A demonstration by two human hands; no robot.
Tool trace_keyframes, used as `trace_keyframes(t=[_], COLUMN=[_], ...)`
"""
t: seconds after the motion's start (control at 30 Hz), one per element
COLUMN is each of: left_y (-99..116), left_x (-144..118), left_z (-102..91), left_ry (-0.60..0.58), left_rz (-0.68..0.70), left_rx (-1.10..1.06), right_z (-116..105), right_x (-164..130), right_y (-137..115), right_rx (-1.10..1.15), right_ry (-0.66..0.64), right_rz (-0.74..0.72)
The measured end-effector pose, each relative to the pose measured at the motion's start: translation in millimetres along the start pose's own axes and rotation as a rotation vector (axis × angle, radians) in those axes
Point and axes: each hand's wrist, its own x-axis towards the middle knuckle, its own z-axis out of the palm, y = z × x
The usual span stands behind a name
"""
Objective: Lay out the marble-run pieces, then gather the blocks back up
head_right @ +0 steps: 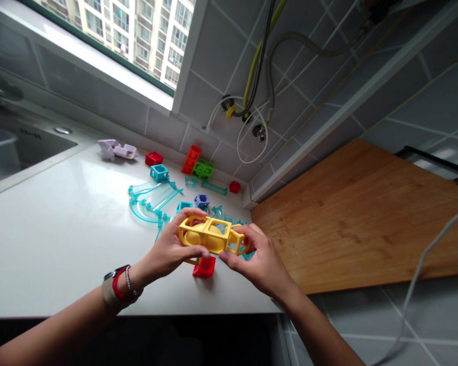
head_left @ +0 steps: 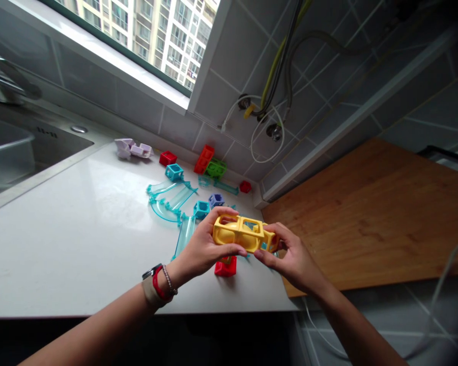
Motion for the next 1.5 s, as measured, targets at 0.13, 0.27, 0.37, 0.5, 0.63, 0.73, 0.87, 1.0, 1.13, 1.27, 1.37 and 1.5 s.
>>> trace_keyframes(t=[0.13, 0.27, 0.37, 0.5, 0.63, 0.73, 0.87, 1.0, 1.13, 1.27, 1.37, 1.5], left_y=[11, 24, 30, 31, 31, 32, 33, 32, 32, 33, 34, 32], left_x=[-8, -17, -22, -27, -27, -26, -25, -25, -25, -25, -25, -25], left_z=[0.4, 1.4, 2.4, 3.7, 3.3, 2.0, 0.2, -1.2, -2.6, -3.5, -3.3, -3.3], left_ry=[-0.055, -0.096, -0.142, -0.147, -0.151, -0.137, -0.163, -0.195, -0.198, -0.206, -0.191, -0.186], left_rz=[0.045, 0.117, 0.147, 0.149, 0.099, 0.070, 0.038, 0.031, 0.040, 0.066, 0.090, 0.095], left_rx=[0.046, 0.176, 0.189, 0.137, 0.077, 0.070, 0.079, 0.083, 0.118, 0.150, 0.167, 0.151], right_z=[-2, -4, -6, -7, -5, -3, 3, 8, 10, 12, 14, 17], right_x=[-6, -13, -17, -20, -20, -20, -20, -20, -21, -21, -22, -24], right_y=[-15, -29, -37, -44, -47, -46, -41, -39, -39, -35, -30, -27], right_rx=[-0.007, -0.070, -0.102, -0.076, -0.085, -0.084, 0.004, 0.078, 0.119, 0.160, 0.195, 0.234], right_ry=[-0.061, -0.056, -0.025, -0.027, -0.024, -0.015, -0.026, -0.043, -0.052, -0.081, -0.098, -0.117], right_rz=[-0.068, -0.180, -0.234, -0.235, -0.224, -0.222, -0.182, -0.138, -0.106, -0.060, -0.024, 0.005])
